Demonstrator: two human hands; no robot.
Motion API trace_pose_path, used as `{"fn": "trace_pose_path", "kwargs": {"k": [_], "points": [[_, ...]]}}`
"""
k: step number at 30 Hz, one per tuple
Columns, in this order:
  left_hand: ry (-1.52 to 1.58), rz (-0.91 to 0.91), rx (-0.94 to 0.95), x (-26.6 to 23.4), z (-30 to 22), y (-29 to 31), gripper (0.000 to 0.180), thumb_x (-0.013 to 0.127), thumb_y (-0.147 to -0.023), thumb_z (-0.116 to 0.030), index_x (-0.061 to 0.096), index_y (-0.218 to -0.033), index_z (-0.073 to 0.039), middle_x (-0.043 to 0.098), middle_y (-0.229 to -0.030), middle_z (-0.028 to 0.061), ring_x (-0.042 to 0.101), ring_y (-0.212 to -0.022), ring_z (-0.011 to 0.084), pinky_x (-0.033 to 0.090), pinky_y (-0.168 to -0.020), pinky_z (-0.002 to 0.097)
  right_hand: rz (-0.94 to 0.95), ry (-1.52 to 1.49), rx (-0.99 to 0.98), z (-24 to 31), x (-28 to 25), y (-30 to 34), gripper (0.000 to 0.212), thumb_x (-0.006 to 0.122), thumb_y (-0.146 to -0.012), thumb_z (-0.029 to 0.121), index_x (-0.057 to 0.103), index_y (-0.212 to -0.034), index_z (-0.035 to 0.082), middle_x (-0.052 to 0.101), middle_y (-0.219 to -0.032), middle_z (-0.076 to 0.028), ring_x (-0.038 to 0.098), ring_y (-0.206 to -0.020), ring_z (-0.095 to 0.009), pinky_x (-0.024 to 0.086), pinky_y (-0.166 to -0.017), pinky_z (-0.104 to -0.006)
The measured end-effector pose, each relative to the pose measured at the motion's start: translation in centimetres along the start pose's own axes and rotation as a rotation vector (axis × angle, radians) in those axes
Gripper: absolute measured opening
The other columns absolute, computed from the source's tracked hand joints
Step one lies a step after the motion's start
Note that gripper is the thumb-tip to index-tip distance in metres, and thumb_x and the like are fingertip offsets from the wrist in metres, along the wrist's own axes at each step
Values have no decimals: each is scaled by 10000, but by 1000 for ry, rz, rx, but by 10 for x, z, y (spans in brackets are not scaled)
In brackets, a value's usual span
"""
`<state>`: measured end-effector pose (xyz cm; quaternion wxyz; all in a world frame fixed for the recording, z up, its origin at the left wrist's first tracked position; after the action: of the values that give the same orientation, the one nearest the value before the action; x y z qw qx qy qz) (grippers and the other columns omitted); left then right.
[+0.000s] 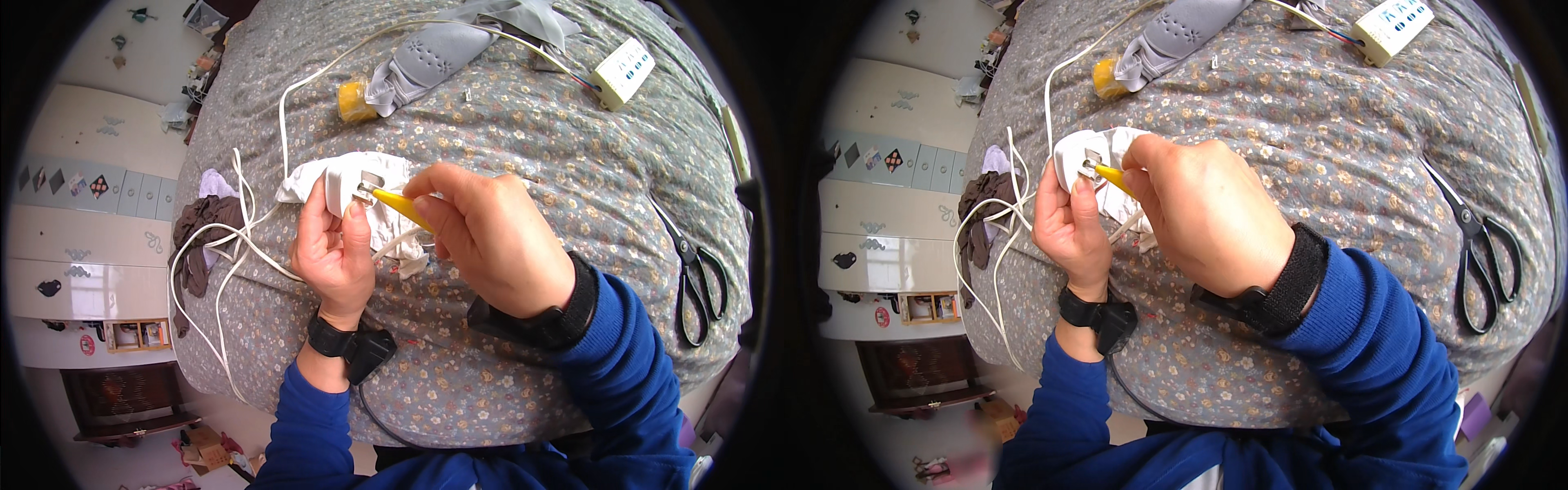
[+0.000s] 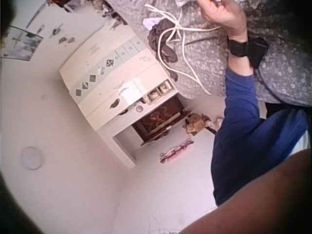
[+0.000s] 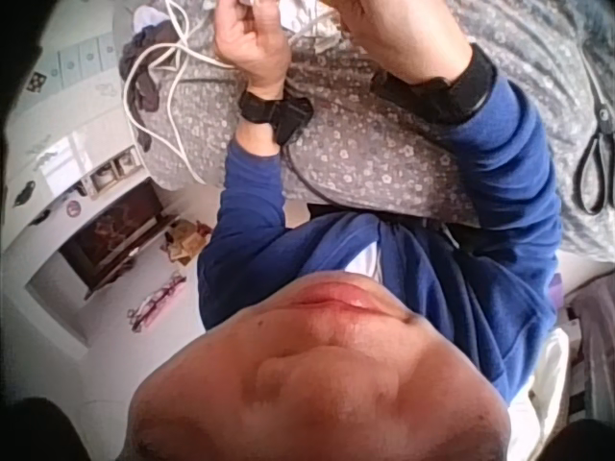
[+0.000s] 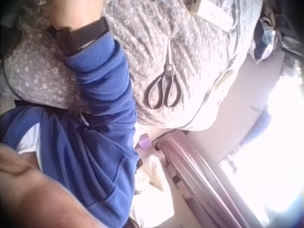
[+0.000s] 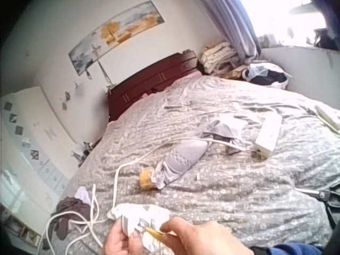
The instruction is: The person uses a yellow screwdriver to tighten screws on a white electrical plug, then closes the plug housing. They walk to a storage closet and place the plug and screwdriver into a blue bin among other items.
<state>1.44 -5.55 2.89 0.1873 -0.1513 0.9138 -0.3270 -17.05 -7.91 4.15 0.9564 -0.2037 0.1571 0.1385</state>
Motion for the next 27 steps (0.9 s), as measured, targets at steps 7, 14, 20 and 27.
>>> {"fn": "trace_pose_path", "kwargs": {"k": [7, 14, 20, 27], "points": [[41, -1, -55, 1, 1, 1, 442, 629, -973, -131, 511, -1327, 107, 680, -1069, 109, 639, -915, 114, 528, -803, 259, -106, 51, -144, 13, -4, 1, 258, 742, -749, -2, 566, -937, 12, 638, -792, -186, 659, -738, -364, 508, -641, -407], [15, 4, -43, 2, 2, 0, 442, 625, -975, -127, 509, -1327, 114, 673, -1095, 113, 638, -936, 124, 527, -822, 265, -115, 187, -162, 17, -3, 6, 208, 731, -793, 58, 540, -866, 19, 617, -725, -163, 625, -631, -383, 486, -543, -418], [-27, 3, -2, 1, -1, 0, 442, 611, -978, -121, 500, -1328, 125, 676, -1103, 135, 648, -941, 144, 532, -824, 279, -104, 300, -173, 16, 2, 8, 216, 685, -881, 143, 526, -795, 23, 608, -653, -163, 606, -552, -373, 473, -487, -418], [-29, 22, 39, 2, -6, -1, 431, 588, -986, -122, 498, -1333, 118, 677, -1115, 141, 658, -967, 154, 546, -826, 287, 279, -393, 342, -13, 13, 4, 255, 515, -1025, 182, 620, -969, -43, 635, -638, -78, 551, -445, -110, 437, -434, -275]]}}
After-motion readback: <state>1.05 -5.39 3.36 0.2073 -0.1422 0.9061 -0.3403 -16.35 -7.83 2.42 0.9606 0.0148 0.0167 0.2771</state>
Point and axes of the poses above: each hand's wrist, its own y-axis away from the middle knuckle, its own x-axis out of the palm, z = x × y, the point moved 7 cm from there along -y, towards the middle knuckle
